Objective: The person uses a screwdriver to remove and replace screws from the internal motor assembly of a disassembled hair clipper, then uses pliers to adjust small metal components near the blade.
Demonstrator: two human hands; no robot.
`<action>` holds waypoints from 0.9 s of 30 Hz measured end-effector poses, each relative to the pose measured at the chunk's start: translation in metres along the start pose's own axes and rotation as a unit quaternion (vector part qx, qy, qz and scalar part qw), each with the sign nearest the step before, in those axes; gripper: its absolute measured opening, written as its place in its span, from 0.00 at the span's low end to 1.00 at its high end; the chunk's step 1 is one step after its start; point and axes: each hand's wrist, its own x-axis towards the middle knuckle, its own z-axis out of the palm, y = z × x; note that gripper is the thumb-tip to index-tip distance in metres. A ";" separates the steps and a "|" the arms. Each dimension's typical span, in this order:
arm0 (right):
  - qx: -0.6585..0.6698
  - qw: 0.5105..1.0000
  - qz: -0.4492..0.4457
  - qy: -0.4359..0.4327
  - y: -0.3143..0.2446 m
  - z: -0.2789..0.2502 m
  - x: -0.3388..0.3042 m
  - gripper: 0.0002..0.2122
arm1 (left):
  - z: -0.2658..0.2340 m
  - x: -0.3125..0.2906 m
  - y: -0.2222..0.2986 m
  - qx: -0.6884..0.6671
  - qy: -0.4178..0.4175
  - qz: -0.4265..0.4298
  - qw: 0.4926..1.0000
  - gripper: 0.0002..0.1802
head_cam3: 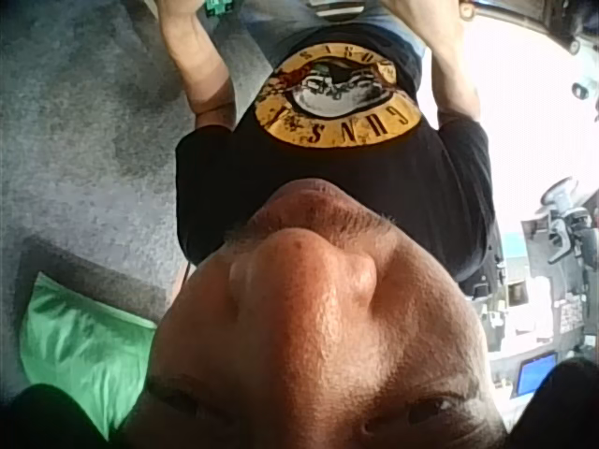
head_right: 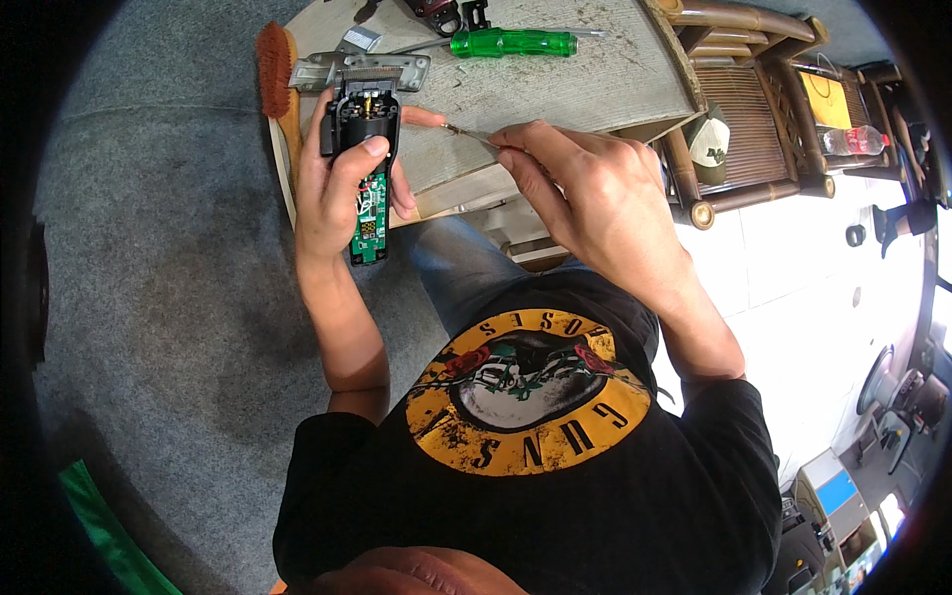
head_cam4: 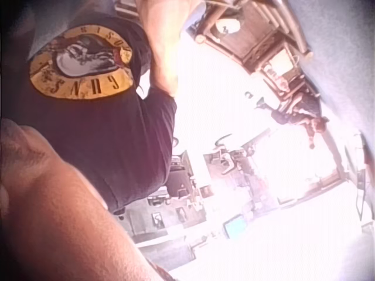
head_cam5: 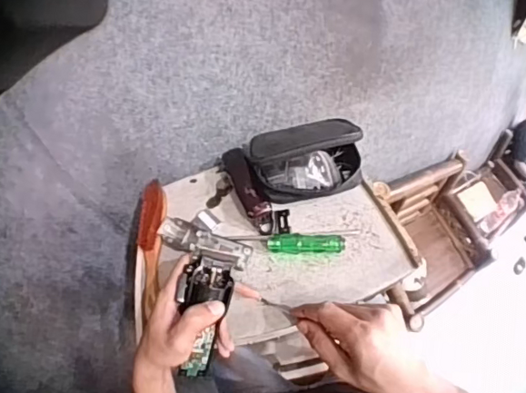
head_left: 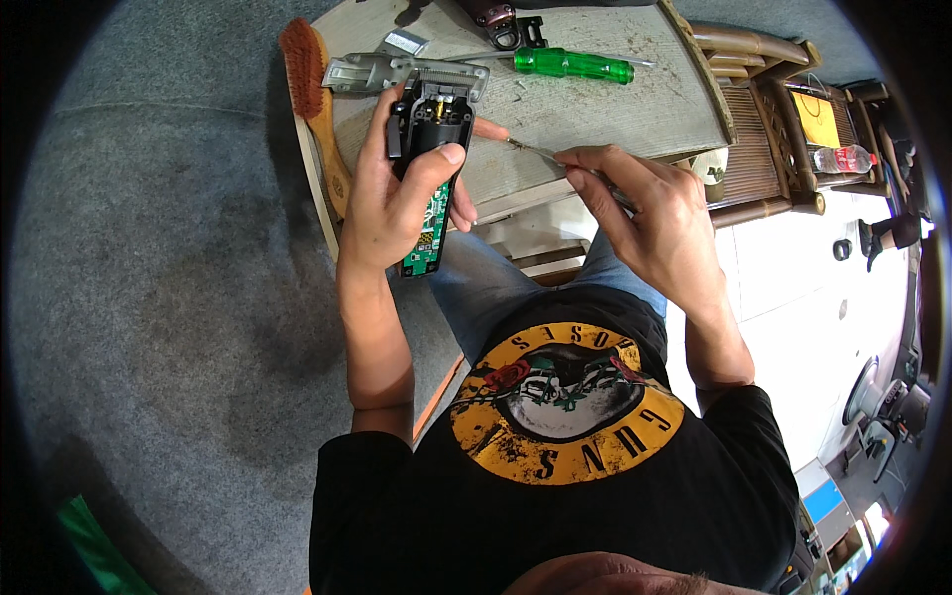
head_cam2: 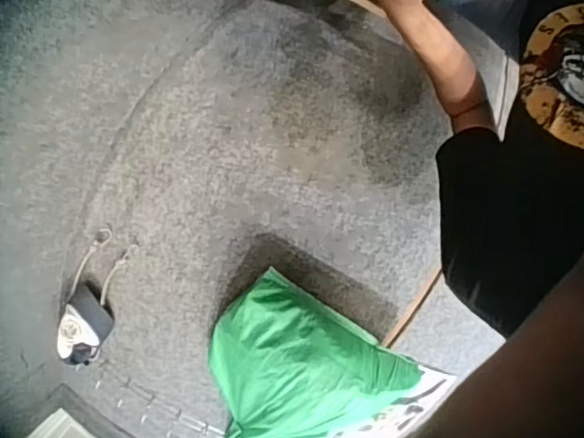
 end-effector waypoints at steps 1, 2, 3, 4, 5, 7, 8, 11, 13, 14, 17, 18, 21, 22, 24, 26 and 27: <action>0.000 1.000 -0.001 0.002 0.001 0.000 0.000 0.06 | 0.000 0.000 0.000 -0.002 0.003 0.000 1.000 0.23; 0.000 1.000 -0.003 0.003 0.002 0.000 0.000 0.06 | 0.000 0.000 0.000 0.000 0.006 -0.002 1.000 0.22; 0.000 1.000 -0.004 0.004 0.002 0.001 0.000 0.06 | 0.001 0.001 0.002 0.002 0.009 -0.004 1.000 0.22; 0.006 1.000 -0.005 0.007 0.002 0.001 0.000 0.06 | 0.001 0.001 0.002 0.005 0.012 -0.005 1.000 0.22; 0.013 1.000 -0.006 0.010 0.002 0.001 0.000 0.06 | 0.001 0.001 0.002 0.001 0.016 -0.002 1.000 0.21; 0.032 0.999 0.004 0.012 0.001 0.000 0.000 0.06 | 0.001 0.001 0.002 -0.005 0.024 0.003 1.000 0.20; 0.045 0.999 0.015 0.012 -0.001 -0.001 0.001 0.06 | 0.001 0.001 0.002 -0.006 0.028 0.003 1.000 0.20; 0.075 0.997 0.023 0.030 -0.007 -0.004 0.003 0.06 | 0.002 0.000 0.004 -0.009 0.040 0.003 0.999 0.18; 0.087 0.995 0.010 0.044 -0.012 -0.004 0.007 0.06 | 0.003 -0.001 0.004 -0.008 0.047 0.004 0.999 0.18; 0.089 0.995 -0.002 0.049 -0.014 -0.004 0.010 0.06 | 0.003 -0.002 0.005 -0.012 0.055 -0.002 0.998 0.17; 0.049 0.996 -0.048 0.049 -0.020 -0.006 0.017 0.07 | 0.005 -0.004 0.006 -0.019 0.068 -0.016 0.997 0.17; 0.026 0.997 -0.062 0.048 -0.021 -0.007 0.019 0.07 | 0.004 -0.003 0.004 -0.021 0.065 -0.018 0.997 0.17; 0.006 0.990 -0.106 0.091 -0.022 -0.002 0.024 0.06 | 0.006 -0.003 0.006 -0.025 0.076 -0.029 0.996 0.17; -0.006 0.992 -0.101 0.081 -0.024 -0.003 0.025 0.06 | 0.007 -0.003 0.007 -0.026 0.082 -0.033 0.996 0.17; -0.021 0.993 -0.097 0.063 -0.031 -0.007 0.026 0.06 | 0.005 -0.005 0.005 -0.027 0.089 -0.029 0.995 0.18; -0.033 0.990 -0.117 0.067 -0.030 -0.004 0.028 0.07 | 0.009 -0.006 0.006 -0.016 0.109 -0.020 0.994 0.19; -0.046 0.990 -0.118 0.069 -0.030 -0.004 0.028 0.07 | 0.009 -0.006 0.006 -0.014 0.101 -0.021 0.995 0.19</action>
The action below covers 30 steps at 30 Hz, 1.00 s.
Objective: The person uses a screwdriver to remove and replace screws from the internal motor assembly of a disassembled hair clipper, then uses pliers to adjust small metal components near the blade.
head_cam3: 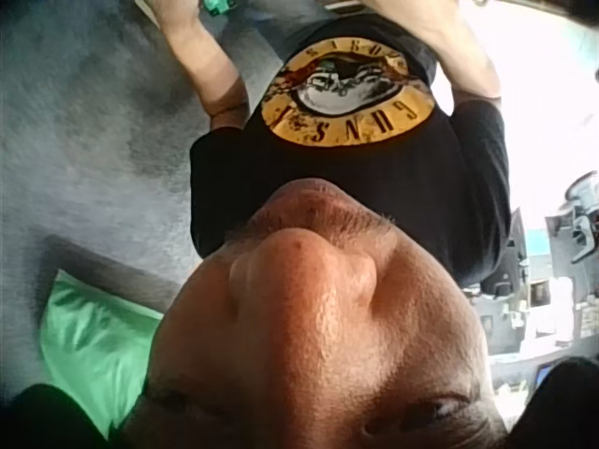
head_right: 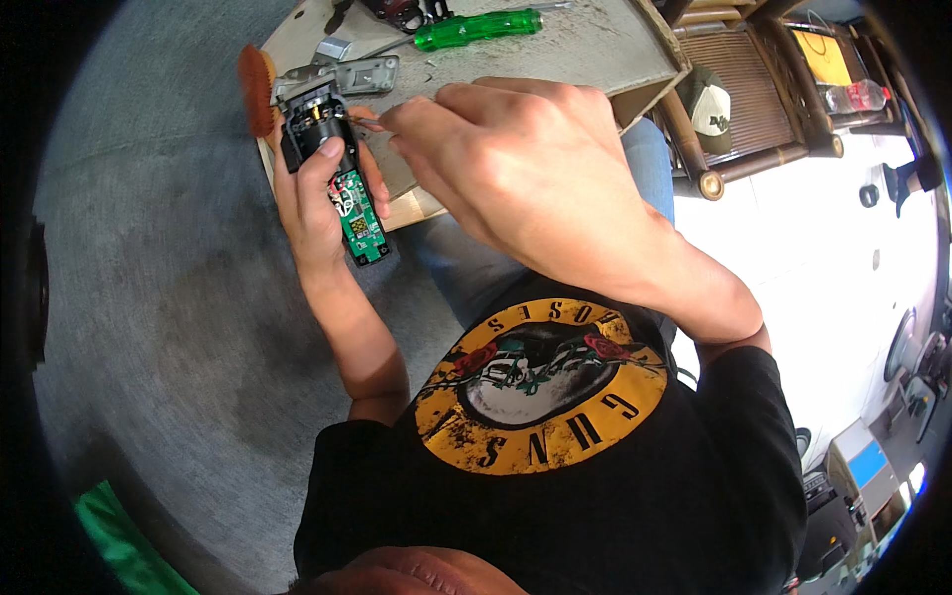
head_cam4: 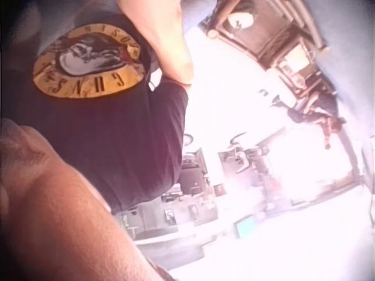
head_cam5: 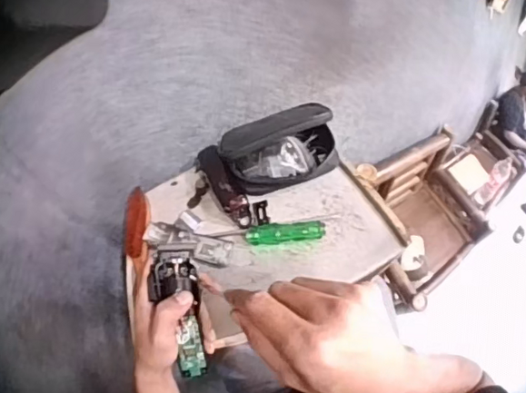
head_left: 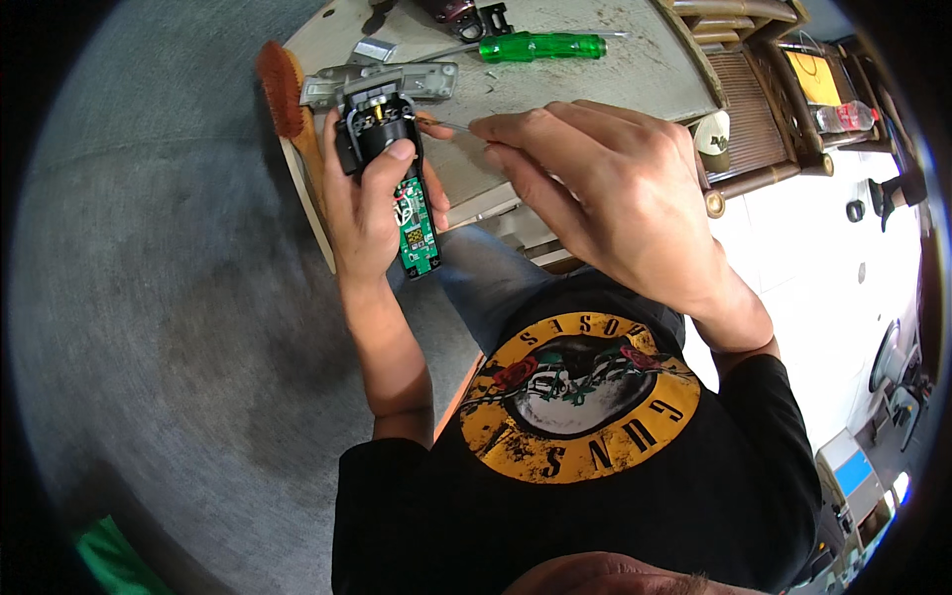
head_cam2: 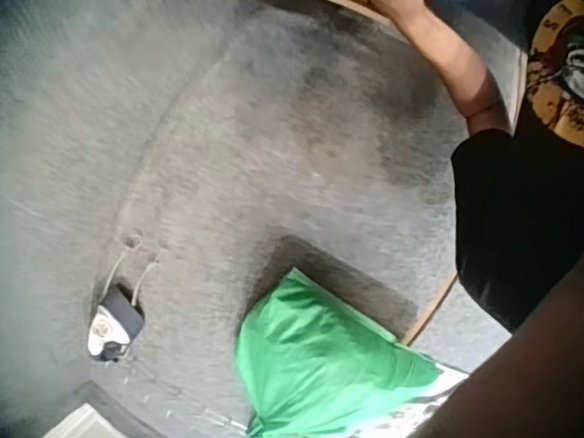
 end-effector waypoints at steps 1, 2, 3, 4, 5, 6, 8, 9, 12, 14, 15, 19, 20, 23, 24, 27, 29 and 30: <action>-0.013 1.000 -0.002 0.000 0.000 0.000 0.000 0.07 | -0.002 0.000 0.000 0.002 -0.008 -0.001 1.000 0.19; -0.025 1.000 -0.006 -0.001 -0.001 0.001 0.001 0.07 | -0.003 0.000 0.000 0.005 -0.014 -0.001 1.000 0.19; -0.033 0.999 -0.006 -0.003 -0.002 0.001 0.001 0.07 | 0.000 -0.001 0.000 0.011 -0.003 0.013 1.000 0.20; -0.041 0.999 -0.006 -0.005 -0.003 0.000 0.002 0.07 | 0.001 -0.001 0.000 0.010 -0.003 0.015 1.000 0.20; -0.048 0.999 -0.007 -0.007 -0.005 0.000 0.002 0.07 | 0.001 -0.002 0.000 0.010 -0.002 0.019 1.000 0.20; -0.053 0.999 -0.011 -0.006 -0.005 0.000 0.003 0.07 | 0.002 -0.002 0.001 0.010 0.000 0.022 1.000 0.20; -0.062 0.998 -0.020 -0.006 -0.006 0.001 0.004 0.07 | 0.002 -0.003 0.000 0.008 0.000 0.022 1.000 0.21; -0.064 0.998 -0.021 -0.007 -0.007 0.001 0.004 0.07 | 0.001 -0.003 -0.001 0.005 0.001 0.024 1.000 0.21; -0.073 0.997 -0.026 -0.009 -0.010 0.000 0.006 0.08 | 0.003 -0.002 -0.001 0.025 0.019 0.046 0.998 0.21; -0.083 0.996 -0.029 -0.010 -0.011 0.000 0.007 0.08 | 0.005 -0.003 0.000 0.037 0.031 0.056 0.997 0.21; -0.084 0.996 -0.030 -0.005 -0.011 0.001 0.007 0.09 | 0.005 -0.003 0.000 0.038 0.033 0.054 0.997 0.21; -0.099 0.994 -0.035 0.007 -0.012 0.004 0.007 0.09 | 0.004 -0.002 -0.002 0.031 0.029 0.060 0.997 0.22; -0.105 0.994 -0.038 0.008 -0.012 0.004 0.007 0.09 | 0.004 -0.001 -0.003 0.029 0.031 0.065 0.997 0.23; -0.106 0.993 -0.044 0.003 -0.010 0.007 0.007 0.09 | 0.006 0.000 -0.004 0.022 0.029 0.074 0.997 0.26; -0.108 0.993 -0.042 0.003 -0.011 0.007 0.007 0.09 | 0.000 0.000 -0.005 0.017 0.012 0.065 0.998 0.27; -0.114 0.993 -0.038 0.008 -0.012 0.008 0.008 0.08 | -0.002 -0.001 -0.004 0.015 -0.011 0.057 0.998 0.26; -0.118 0.992 -0.039 0.016 -0.012 0.009 0.008 0.08 | -0.002 -0.001 -0.003 0.020 -0.012 0.058 0.998 0.26; -0.121 0.992 -0.040 0.017 -0.013 0.009 0.008 0.08 | -0.002 -0.001 -0.004 0.022 -0.010 0.058 0.998 0.26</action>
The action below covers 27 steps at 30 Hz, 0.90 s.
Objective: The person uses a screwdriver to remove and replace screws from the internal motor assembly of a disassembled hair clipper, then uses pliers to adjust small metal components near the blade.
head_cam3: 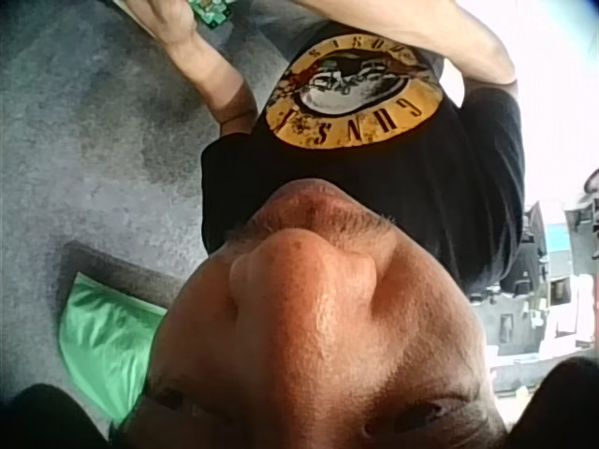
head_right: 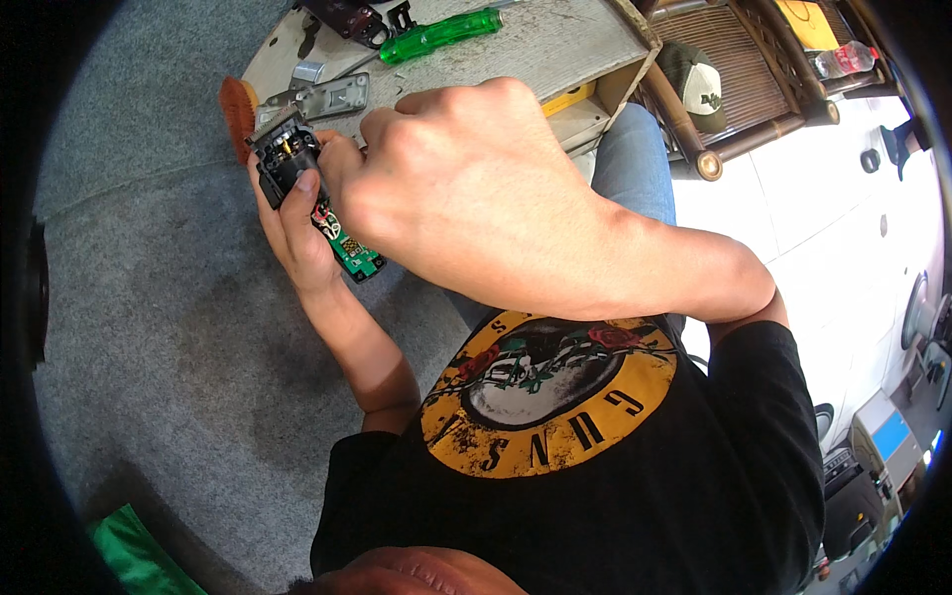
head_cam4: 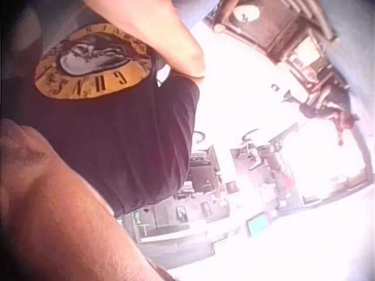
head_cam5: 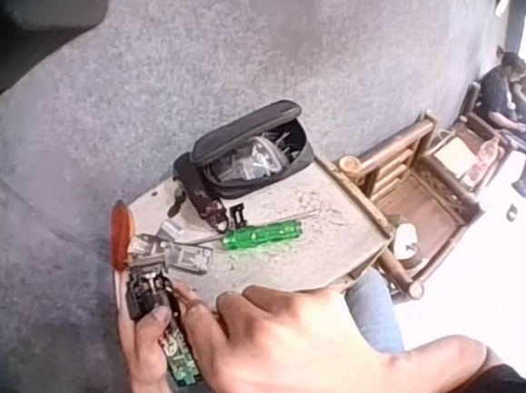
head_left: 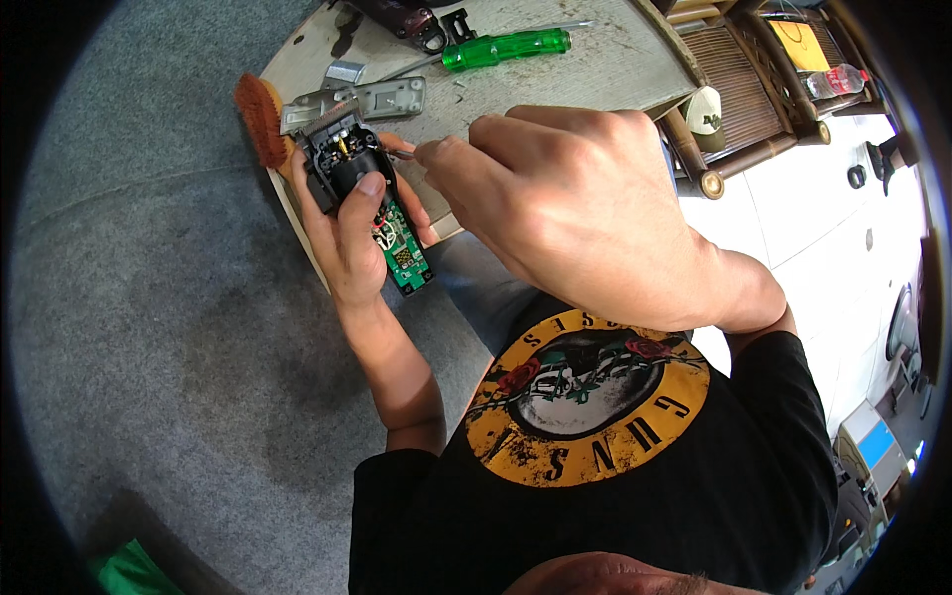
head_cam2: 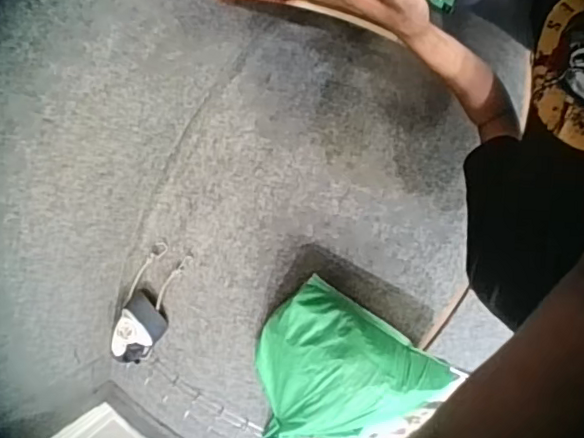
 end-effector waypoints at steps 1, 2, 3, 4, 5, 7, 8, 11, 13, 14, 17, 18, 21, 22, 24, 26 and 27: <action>-0.003 1.000 -0.001 0.001 0.000 0.000 0.000 0.08 | 0.000 0.000 0.000 0.001 0.001 0.001 1.000 0.26; -0.007 1.000 -0.001 0.003 -0.001 -0.001 0.000 0.07 | 0.000 0.000 0.001 0.002 0.001 0.001 1.000 0.26; -0.006 1.000 -0.001 0.003 -0.001 -0.001 0.000 0.07 | 0.001 0.000 0.001 0.001 0.001 0.002 1.000 0.26; -0.006 1.000 -0.002 0.002 0.000 -0.001 0.000 0.07 | 0.001 0.000 0.002 0.002 0.000 0.002 1.000 0.26; -0.005 1.000 -0.002 0.002 0.000 -0.001 0.000 0.07 | 0.002 0.000 0.002 0.002 -0.001 0.003 1.000 0.26; -0.006 1.000 -0.001 -0.003 0.000 -0.002 0.000 0.07 | 0.002 0.001 0.002 0.007 -0.001 0.005 1.000 0.26; -0.006 1.000 -0.001 -0.006 0.000 -0.003 0.001 0.07 | 0.003 0.001 0.002 0.010 0.001 0.007 1.000 0.26; -0.007 1.000 0.001 -0.013 -0.001 -0.004 0.001 0.07 | 0.005 0.001 0.002 0.019 0.009 0.014 1.000 0.24; -0.007 1.000 -0.003 -0.019 -0.001 -0.004 0.001 0.07 | 0.005 0.000 0.004 0.022 0.005 0.012 1.000 0.22; -0.008 1.000 -0.005 -0.022 0.000 -0.005 0.001 0.08 | 0.005 0.000 0.004 0.022 0.004 0.012 1.000 0.22; -0.004 1.000 -0.002 -0.021 -0.001 -0.006 0.002 0.08 | 0.007 0.001 0.004 0.022 0.006 0.016 1.000 0.21; -0.005 1.000 -0.002 -0.022 -0.002 -0.006 0.002 0.08 | 0.006 0.001 0.003 0.024 0.003 0.018 1.000 0.21; -0.007 1.000 -0.003 -0.024 -0.002 -0.006 0.003 0.08 | 0.004 0.001 0.001 0.033 -0.001 0.029 0.999 0.21; -0.008 1.000 -0.004 -0.023 -0.002 -0.006 0.003 0.08 | 0.003 0.001 0.001 0.035 -0.001 0.030 0.999 0.22; -0.010 1.000 -0.005 -0.023 -0.003 -0.006 0.004 0.08 | 0.003 0.001 0.001 0.036 -0.002 0.030 0.999 0.22; -0.009 1.000 -0.006 -0.025 -0.003 -0.006 0.004 0.08 | 0.003 0.001 0.001 0.032 -0.001 0.028 0.999 0.23; -0.008 1.000 -0.005 -0.026 -0.003 -0.006 0.004 0.08 | 0.002 0.001 0.000 0.028 -0.001 0.029 0.999 0.25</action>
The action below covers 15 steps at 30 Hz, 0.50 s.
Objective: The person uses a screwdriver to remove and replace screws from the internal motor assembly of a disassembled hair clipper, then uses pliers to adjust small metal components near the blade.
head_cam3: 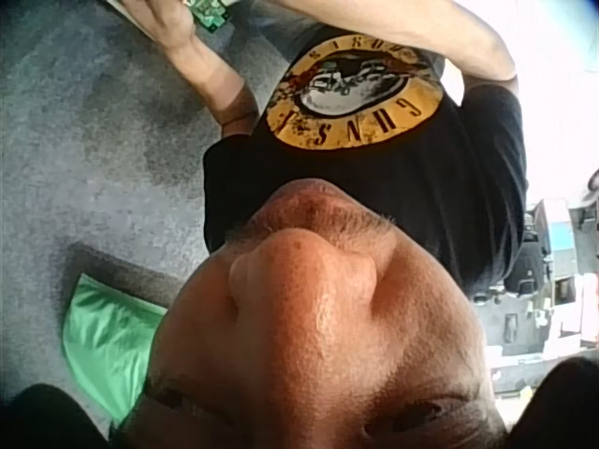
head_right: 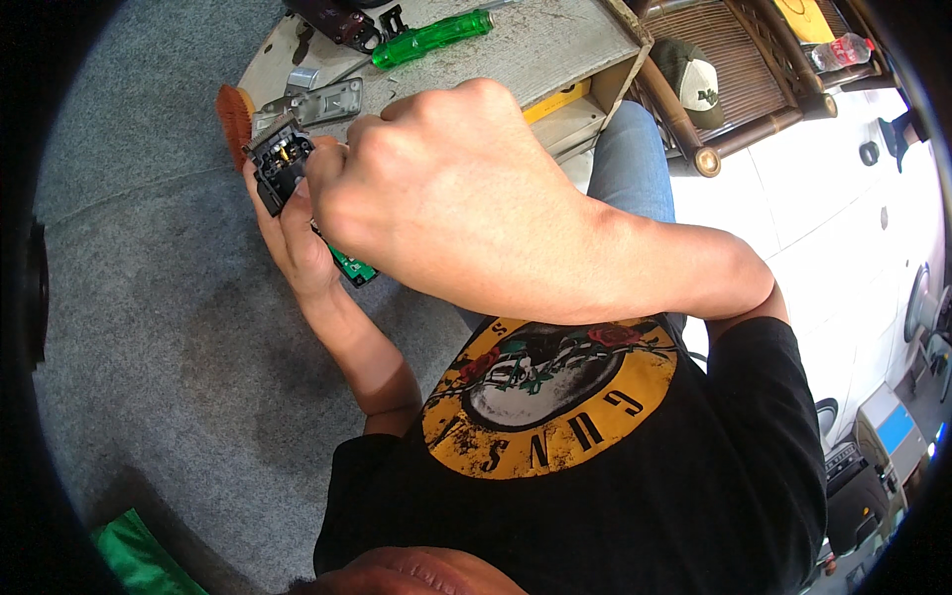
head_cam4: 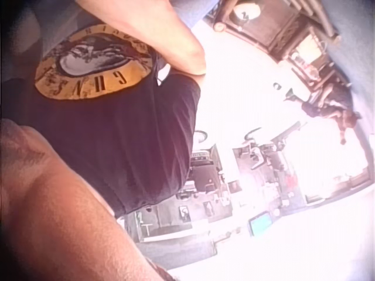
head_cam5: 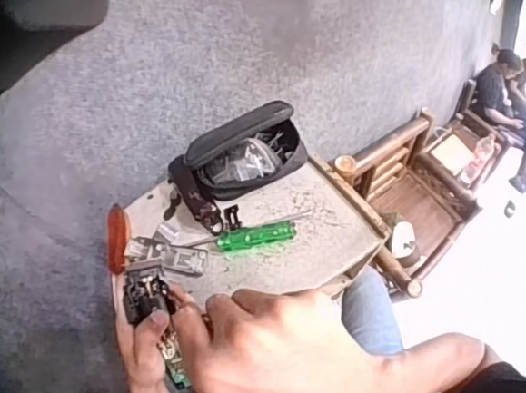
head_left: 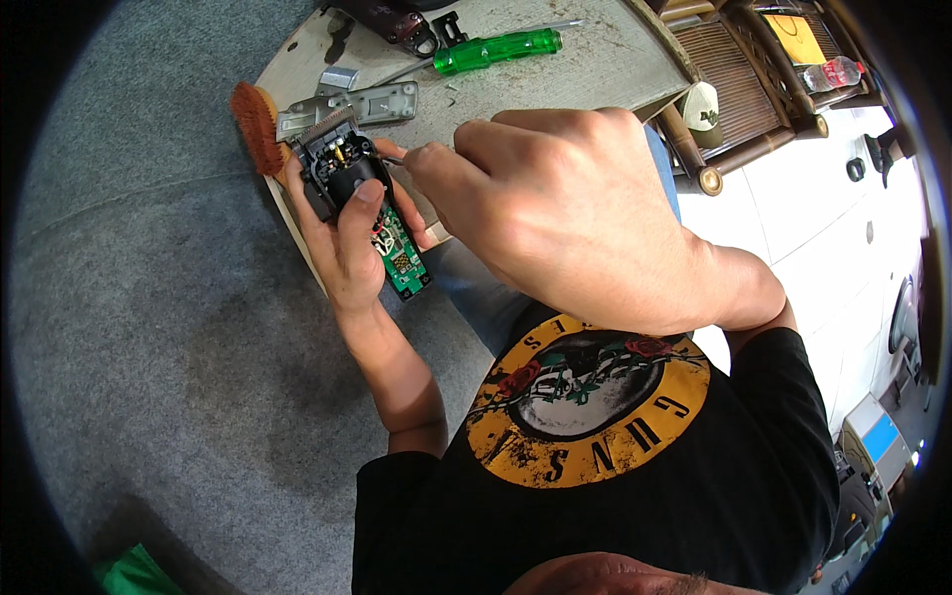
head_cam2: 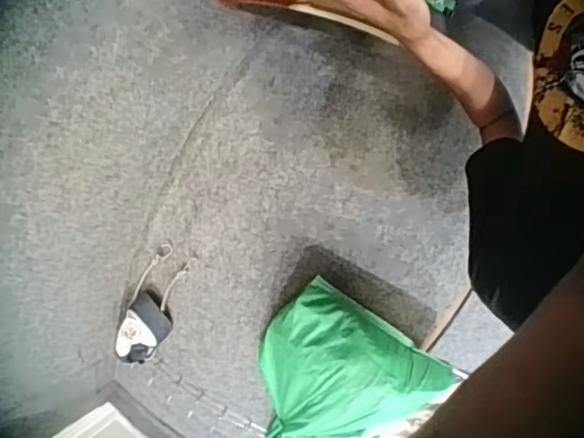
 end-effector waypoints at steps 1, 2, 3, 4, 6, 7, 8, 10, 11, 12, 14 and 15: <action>0.002 1.000 0.001 -0.001 0.000 0.000 0.000 0.08 | 0.000 0.000 0.000 -0.004 0.004 0.004 1.000 0.26; 0.003 1.000 0.001 -0.001 0.000 -0.001 0.000 0.08 | 0.001 0.000 -0.001 -0.007 0.009 0.008 1.000 0.27; 0.008 1.000 0.003 -0.008 0.000 -0.001 0.000 0.07 | 0.003 0.000 -0.002 -0.011 0.017 0.016 1.000 0.29; 0.012 1.000 0.005 -0.014 0.000 -0.002 0.000 0.07 | 0.003 0.000 -0.003 -0.014 0.016 0.018 1.000 0.30; 0.027 0.999 0.012 -0.026 0.001 -0.003 0.000 0.06 | -0.002 0.000 -0.005 -0.019 0.001 0.017 1.000 0.33; 0.036 0.999 0.017 -0.031 0.002 -0.002 0.000 0.06 | -0.003 0.000 -0.006 -0.020 -0.005 0.018 1.000 0.33; 0.045 0.998 0.022 -0.036 0.002 -0.002 0.000 0.06 | -0.005 0.000 -0.006 -0.022 -0.011 0.018 1.000 0.34; 0.068 0.995 0.045 -0.052 -0.001 -0.008 0.002 0.06 | -0.006 0.000 -0.007 -0.022 -0.010 0.022 0.999 0.34; 0.079 0.994 0.057 -0.059 -0.002 -0.009 0.003 0.07 | -0.006 0.000 -0.007 -0.021 -0.008 0.022 1.000 0.34; 0.075 0.995 0.055 -0.046 -0.002 -0.006 0.002 0.07 | -0.005 -0.001 -0.007 -0.018 -0.004 0.020 1.000 0.35; 0.069 0.996 0.053 -0.019 0.000 0.005 -0.001 0.08 | -0.005 -0.001 -0.007 -0.018 -0.001 0.018 1.000 0.35; 0.066 0.996 0.050 -0.021 0.001 0.005 0.000 0.08 | -0.004 -0.001 -0.007 -0.020 -0.002 0.018 1.000 0.35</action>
